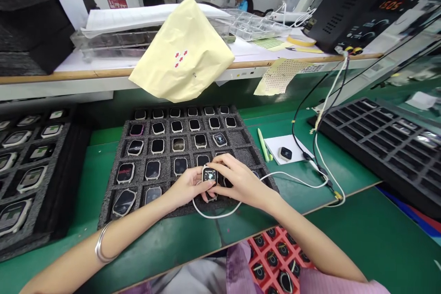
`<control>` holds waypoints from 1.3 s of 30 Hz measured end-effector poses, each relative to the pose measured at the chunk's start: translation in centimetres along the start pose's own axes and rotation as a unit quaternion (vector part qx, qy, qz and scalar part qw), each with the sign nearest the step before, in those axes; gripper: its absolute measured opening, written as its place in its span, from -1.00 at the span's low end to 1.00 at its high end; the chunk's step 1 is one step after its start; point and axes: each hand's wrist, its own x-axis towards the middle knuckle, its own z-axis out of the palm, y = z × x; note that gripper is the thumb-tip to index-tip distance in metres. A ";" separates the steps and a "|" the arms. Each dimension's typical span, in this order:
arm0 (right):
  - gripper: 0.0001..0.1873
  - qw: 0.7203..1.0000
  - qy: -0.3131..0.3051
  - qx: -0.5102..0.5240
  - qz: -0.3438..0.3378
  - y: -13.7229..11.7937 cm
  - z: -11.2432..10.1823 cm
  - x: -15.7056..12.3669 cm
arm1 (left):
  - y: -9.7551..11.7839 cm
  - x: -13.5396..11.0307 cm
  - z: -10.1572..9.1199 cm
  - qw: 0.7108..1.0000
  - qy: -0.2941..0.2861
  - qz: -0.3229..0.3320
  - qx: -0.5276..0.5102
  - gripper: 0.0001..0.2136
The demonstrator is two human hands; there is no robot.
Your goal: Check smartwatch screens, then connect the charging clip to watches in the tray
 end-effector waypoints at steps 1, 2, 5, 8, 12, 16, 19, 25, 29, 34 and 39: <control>-0.62 1.000 0.004 -0.003 -0.001 -0.1 0.0 0.0 | -0.1 -0.1 0.0 1.000 0.001 0.004 0.017 -0.58; -0.63 1.000 0.007 -0.005 -0.003 -0.1 -0.2 -0.1 | -0.3 -0.2 0.1 0.999 0.004 0.009 0.036 -0.58; -0.61 0.999 0.034 0.024 0.002 0.7 -1.4 -0.7 | -0.6 -0.6 0.1 0.997 0.012 0.020 0.072 -0.57; -0.58 0.995 0.071 0.038 0.066 3.2 -3.4 -2.2 | -0.8 -0.7 0.1 0.999 -0.003 0.013 0.051 -0.54; -0.62 0.989 -0.009 -0.076 0.123 6.4 -5.6 -4.6 | -0.6 -0.8 0.5 1.000 0.012 -0.005 0.017 -0.56; -0.53 0.981 -0.062 -0.130 0.129 5.9 -6.3 -4.8 | -0.2 -1.3 0.8 0.997 0.062 -0.036 0.002 -0.53; -0.67 0.976 -0.090 -0.160 0.116 4.5 -5.6 -2.6 | 0.2 -1.8 0.3 0.994 0.083 -0.062 0.038 -0.52; -0.70 0.963 -0.176 -0.192 0.065 3.3 -3.2 1.4 | 0.2 -2.7 -0.8 0.992 0.078 -0.079 0.064 -0.52; -0.65 0.963 -0.183 -0.193 0.040 3.5 -3.3 1.5 | 0.3 -2.5 -1.0 0.997 0.049 -0.053 0.035 -0.52; -0.59 0.970 -0.160 -0.181 0.012 4.4 -3.8 1.9 | 0.8 -2.0 -1.9 0.999 0.008 -0.039 0.015 -0.54; -0.67 0.986 -0.076 -0.148 0.005 4.3 -4.2 2.5 | 1.0 -1.7 -2.4 1.000 -0.003 -0.028 -0.007 -0.53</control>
